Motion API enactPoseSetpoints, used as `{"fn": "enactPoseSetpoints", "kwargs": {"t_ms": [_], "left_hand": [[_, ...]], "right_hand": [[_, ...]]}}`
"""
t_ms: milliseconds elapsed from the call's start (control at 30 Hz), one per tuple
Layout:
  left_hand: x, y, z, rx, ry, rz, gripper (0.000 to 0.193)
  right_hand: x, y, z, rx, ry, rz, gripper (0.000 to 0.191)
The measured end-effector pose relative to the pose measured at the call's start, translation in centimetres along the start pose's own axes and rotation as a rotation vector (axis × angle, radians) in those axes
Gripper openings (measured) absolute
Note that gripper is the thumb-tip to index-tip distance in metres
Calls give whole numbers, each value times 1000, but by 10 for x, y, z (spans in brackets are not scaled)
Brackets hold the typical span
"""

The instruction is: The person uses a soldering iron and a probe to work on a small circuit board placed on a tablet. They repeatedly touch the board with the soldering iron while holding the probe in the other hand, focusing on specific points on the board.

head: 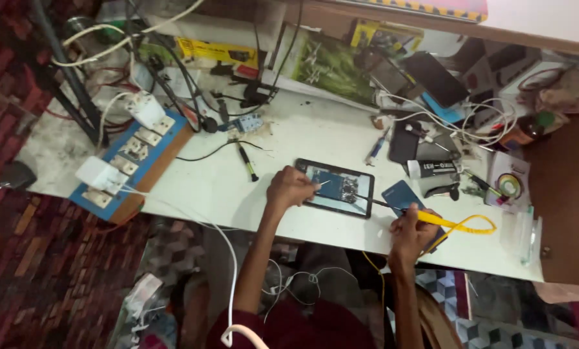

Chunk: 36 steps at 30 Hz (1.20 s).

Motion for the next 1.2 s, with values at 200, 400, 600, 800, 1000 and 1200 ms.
{"fn": "enactPoseSetpoints", "kwargs": {"t_ms": [200, 400, 600, 800, 1000, 1200], "left_hand": [[-22, 17, -6, 6, 61, -27, 25], [-26, 26, -9, -10, 44, -34, 26], [-25, 23, -9, 73, 56, -76, 22], [-25, 23, -9, 82, 84, -83, 21], [-25, 24, -8, 91, 86, -89, 21], [-23, 23, -7, 107, 76, -62, 22]], "right_hand": [[-8, -15, 7, -84, -88, -35, 23], [-11, -34, 26, -122, -219, -102, 24], [-11, -36, 29, -148, -228, -121, 24], [-11, -38, 28, -156, -192, -123, 24], [-11, -39, 28, -158, -201, -118, 23], [-11, -40, 29, -164, -220, -146, 22]]}}
Point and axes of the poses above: each hand's wrist, its own x-axis towards the middle knuckle, its own z-axis out of the palm, y = z × x, the point moved 8 cm from there along x, towards the middle knuckle, and after that the axes turned 12 degrees about -x, right-handed, at the moved point
